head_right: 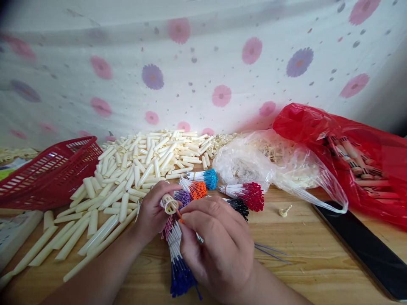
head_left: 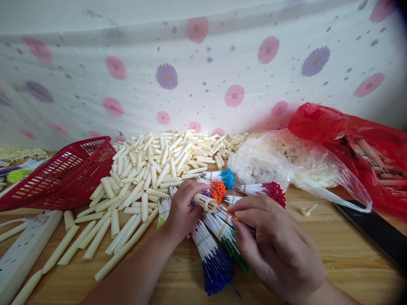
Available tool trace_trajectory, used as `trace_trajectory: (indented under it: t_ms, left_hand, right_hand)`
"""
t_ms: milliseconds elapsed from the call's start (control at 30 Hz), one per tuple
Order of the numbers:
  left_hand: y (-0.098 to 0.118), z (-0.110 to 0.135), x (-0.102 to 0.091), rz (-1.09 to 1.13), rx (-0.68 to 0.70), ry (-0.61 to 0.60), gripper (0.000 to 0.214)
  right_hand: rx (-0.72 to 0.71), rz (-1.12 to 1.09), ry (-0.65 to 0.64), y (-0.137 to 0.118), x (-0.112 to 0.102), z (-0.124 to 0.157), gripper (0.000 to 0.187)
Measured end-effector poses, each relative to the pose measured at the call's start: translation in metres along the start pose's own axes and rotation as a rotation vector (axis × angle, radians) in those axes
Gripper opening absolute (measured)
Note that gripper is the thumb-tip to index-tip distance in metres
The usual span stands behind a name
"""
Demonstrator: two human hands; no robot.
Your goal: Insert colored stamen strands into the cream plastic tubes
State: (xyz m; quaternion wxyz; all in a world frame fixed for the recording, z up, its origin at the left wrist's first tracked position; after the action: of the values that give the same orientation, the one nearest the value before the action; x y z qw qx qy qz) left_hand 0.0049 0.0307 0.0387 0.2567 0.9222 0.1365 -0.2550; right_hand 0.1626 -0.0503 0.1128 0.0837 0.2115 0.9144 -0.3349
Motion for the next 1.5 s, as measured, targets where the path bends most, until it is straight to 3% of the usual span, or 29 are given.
trace_trajectory:
  t_ms: [167, 367, 533, 900, 1067, 1300, 1400, 1500]
  left_hand:
    - [0.013, -0.004, -0.003, -0.008, 0.102, -0.120, 0.057]
    - [0.014, -0.005, -0.004, -0.095, 0.125, -0.104, 0.044]
    - [0.020, -0.005, -0.009, -0.228, 0.181, -0.016, 0.035]
    - [0.026, -0.007, -0.012, -0.375, 0.227, 0.043, 0.032]
    - [0.028, -0.006, -0.013, -0.439, 0.229, 0.062, 0.031]
    - [0.027, -0.007, -0.013, -0.500, 0.225, 0.061, 0.028]
    - [0.019, -0.007, -0.014, -0.488, 0.188, 0.046, 0.028]
    - [0.000, -0.007, -0.014, -0.421, 0.054, -0.001, 0.026]
  right_hand:
    - [0.034, -0.011, -0.011, 0.016, 0.007, 0.001, 0.019]
    - [0.024, 0.138, -0.045, 0.028, 0.016, 0.005, 0.017]
    - [0.111, 0.163, -0.002, 0.034, 0.016, 0.005, 0.013]
    - [0.336, -0.080, -0.083, 0.057, 0.023, 0.004, 0.010]
    - [0.444, -0.155, -0.057, 0.064, 0.028, 0.010, 0.011]
    - [0.642, -0.484, -0.082, 0.080, 0.043, 0.021, 0.014]
    - [0.638, -0.513, -0.091, 0.093, 0.033, 0.014, 0.014]
    - [0.593, -0.195, 0.037, 0.118, 0.006, -0.007, 0.014]
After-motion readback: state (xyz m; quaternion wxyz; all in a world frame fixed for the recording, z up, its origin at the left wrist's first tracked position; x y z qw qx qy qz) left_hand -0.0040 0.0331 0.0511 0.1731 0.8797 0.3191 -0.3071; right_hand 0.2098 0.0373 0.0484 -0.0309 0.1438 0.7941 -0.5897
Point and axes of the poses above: each hand's wrist, its own z-axis away from the middle knuckle, its own x-axis out of the palm, y = z × x, the point moved 6 cm from there along -z, towards the middle knuckle, and after that the axes turned 13 degrees about x, right-handed, at the moved point
